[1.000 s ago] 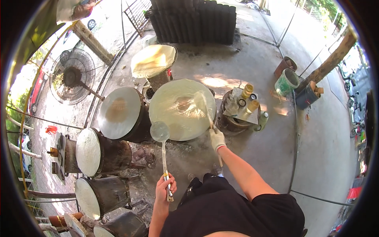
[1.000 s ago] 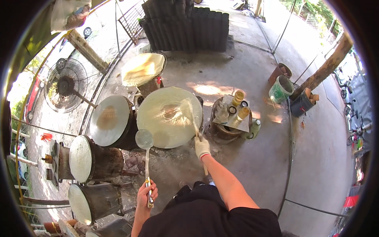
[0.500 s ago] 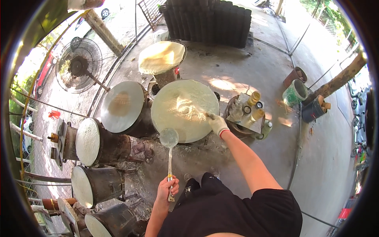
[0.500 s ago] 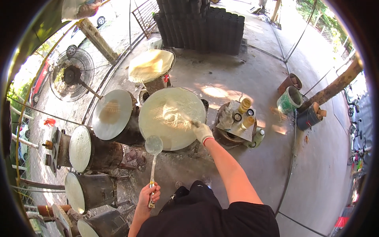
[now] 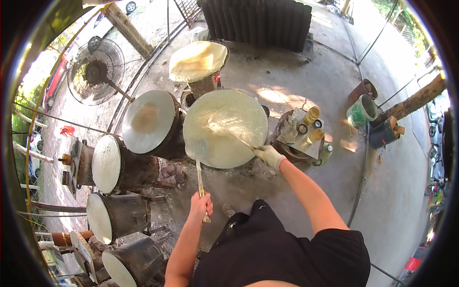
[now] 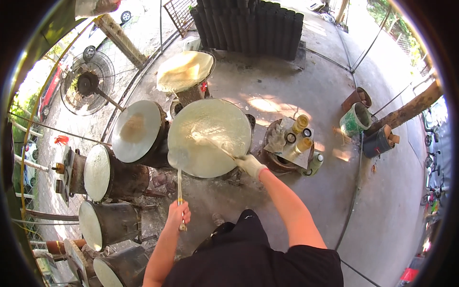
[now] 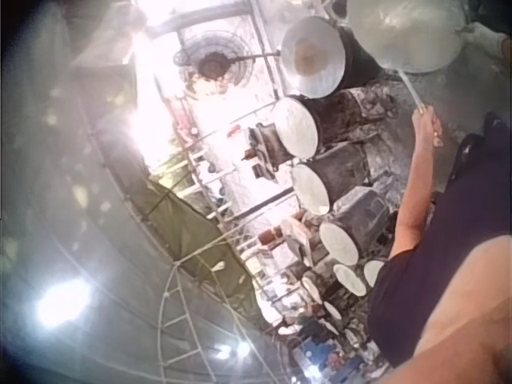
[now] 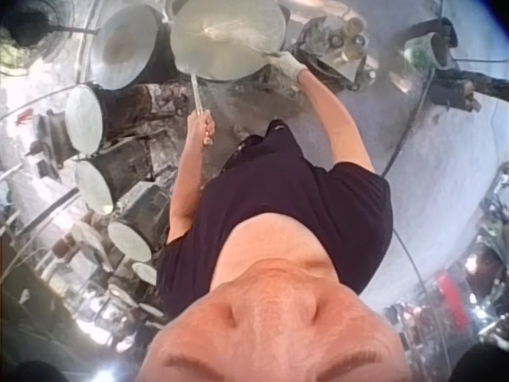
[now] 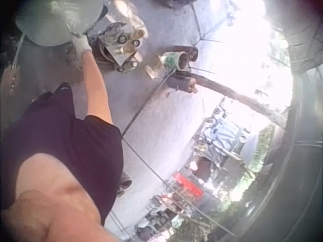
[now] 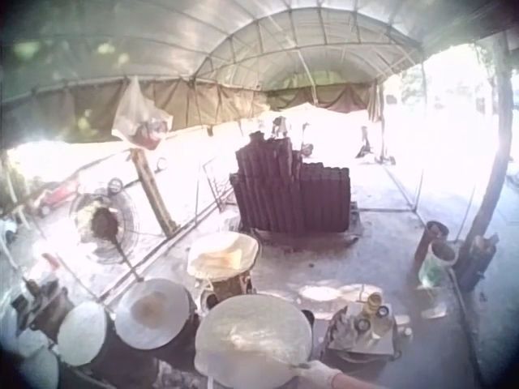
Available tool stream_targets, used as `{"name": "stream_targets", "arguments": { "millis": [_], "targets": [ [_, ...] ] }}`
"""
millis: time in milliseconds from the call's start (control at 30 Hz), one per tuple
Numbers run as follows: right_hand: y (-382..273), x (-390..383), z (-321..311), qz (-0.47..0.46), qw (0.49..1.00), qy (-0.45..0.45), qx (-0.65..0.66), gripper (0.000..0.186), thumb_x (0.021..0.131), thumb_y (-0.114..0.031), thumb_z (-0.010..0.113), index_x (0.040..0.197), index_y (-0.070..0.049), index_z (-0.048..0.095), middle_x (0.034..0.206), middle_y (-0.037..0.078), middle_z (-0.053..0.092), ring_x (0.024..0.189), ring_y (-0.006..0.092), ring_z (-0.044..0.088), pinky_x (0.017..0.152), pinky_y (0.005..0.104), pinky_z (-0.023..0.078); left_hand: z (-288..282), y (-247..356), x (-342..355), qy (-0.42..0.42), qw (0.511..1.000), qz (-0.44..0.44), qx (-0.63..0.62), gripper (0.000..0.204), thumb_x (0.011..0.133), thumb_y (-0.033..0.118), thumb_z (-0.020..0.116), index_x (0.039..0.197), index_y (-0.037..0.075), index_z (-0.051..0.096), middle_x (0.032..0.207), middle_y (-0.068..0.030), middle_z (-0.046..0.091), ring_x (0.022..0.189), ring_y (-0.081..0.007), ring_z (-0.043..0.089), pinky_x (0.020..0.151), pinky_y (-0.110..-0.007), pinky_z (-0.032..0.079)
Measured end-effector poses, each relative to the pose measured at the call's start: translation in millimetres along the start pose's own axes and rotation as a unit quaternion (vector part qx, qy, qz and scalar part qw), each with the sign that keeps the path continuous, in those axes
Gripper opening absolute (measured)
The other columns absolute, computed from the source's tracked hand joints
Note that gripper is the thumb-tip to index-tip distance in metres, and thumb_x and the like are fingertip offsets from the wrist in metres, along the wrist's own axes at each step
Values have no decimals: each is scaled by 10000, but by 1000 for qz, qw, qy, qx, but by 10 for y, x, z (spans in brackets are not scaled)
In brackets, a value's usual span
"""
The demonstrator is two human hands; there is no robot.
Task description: The person spreads batter onto hot metal plates using a ladle and stick, then peels off and stacks cooked crepes. After pouring additional batter from a bucket into a metal basin, the person resumes ladling batter onto the cooking surfaces and removing finished crepes.
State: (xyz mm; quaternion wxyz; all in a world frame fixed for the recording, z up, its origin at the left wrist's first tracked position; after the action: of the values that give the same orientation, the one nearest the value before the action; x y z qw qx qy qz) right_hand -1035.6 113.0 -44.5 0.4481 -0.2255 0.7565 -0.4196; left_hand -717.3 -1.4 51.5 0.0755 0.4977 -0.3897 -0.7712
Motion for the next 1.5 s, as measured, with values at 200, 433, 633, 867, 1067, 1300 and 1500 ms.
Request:
{"name": "stream_targets", "arguments": {
  "millis": [200,433,633,867,1067,1300,1500],
  "targets": [
    [673,-689,730,276,870,123,390,312,902,-297,530,1205,-237,574,618,26,509,379,111,366,338,267,233,441,-44,497,77,977,78,184,117,851,91,516,868,41,411,592,-45,436,384,-135,430,324,-289,348],
    [272,-691,902,121,928,29,351,391,896,-247,584,1280,-182,544,628,-6,526,422,62,390,367,223,281,490,213,518,-137,979,-43,-144,59,885,73,489,877,58,432,602,-4,390,378,-91,359,314,-255,300],
    [252,-529,484,52,943,155,288,321,892,-221,580,1185,-94,618,674,-43,527,491,42,402,431,215,310,493,473,-459,-160,975,28,-149,82,947,75,414,900,56,478,612,31,364,400,-38,313,328,-187,279],
    [147,-397,601,88,971,42,216,343,890,-240,580,1220,-146,594,659,-45,511,476,46,403,421,217,329,117,690,-357,-105,964,-70,-234,97,939,113,473,866,51,453,638,21,400,436,-33,346,359,-186,301],
    [-364,236,976,108,936,143,304,300,894,-234,566,1189,-182,581,623,-13,484,405,58,374,353,219,286,-572,1617,-245,-42,988,72,-130,43,890,59,472,927,37,468,630,-7,404,425,-57,367,340,-206,315],
    [-1725,1008,2363,61,917,133,372,372,899,-205,554,1270,-205,546,639,1,500,407,63,374,357,219,293,-1760,2593,1562,-25,963,226,145,131,891,72,493,989,48,411,612,-16,434,379,-92,404,338,-261,307],
    [-2138,1778,3469,-4,909,208,362,330,909,-224,543,1230,-151,570,670,-16,545,475,61,441,422,223,362,-2274,2905,2849,27,852,267,450,241,840,130,500,1034,13,418,808,-249,589,740,-417,576,660,-480,444]
  ]
}}
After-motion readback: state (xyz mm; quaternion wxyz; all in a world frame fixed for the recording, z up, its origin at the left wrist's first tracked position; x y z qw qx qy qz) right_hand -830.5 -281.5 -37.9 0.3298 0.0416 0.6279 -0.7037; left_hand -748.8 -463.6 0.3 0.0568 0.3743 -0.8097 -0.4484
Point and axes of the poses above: each hand's wrist, its own x-axis towards the middle knuckle, its own z-axis out of the palm, y = z × x, the point moved 3 cm from there along x, towards the middle knuckle
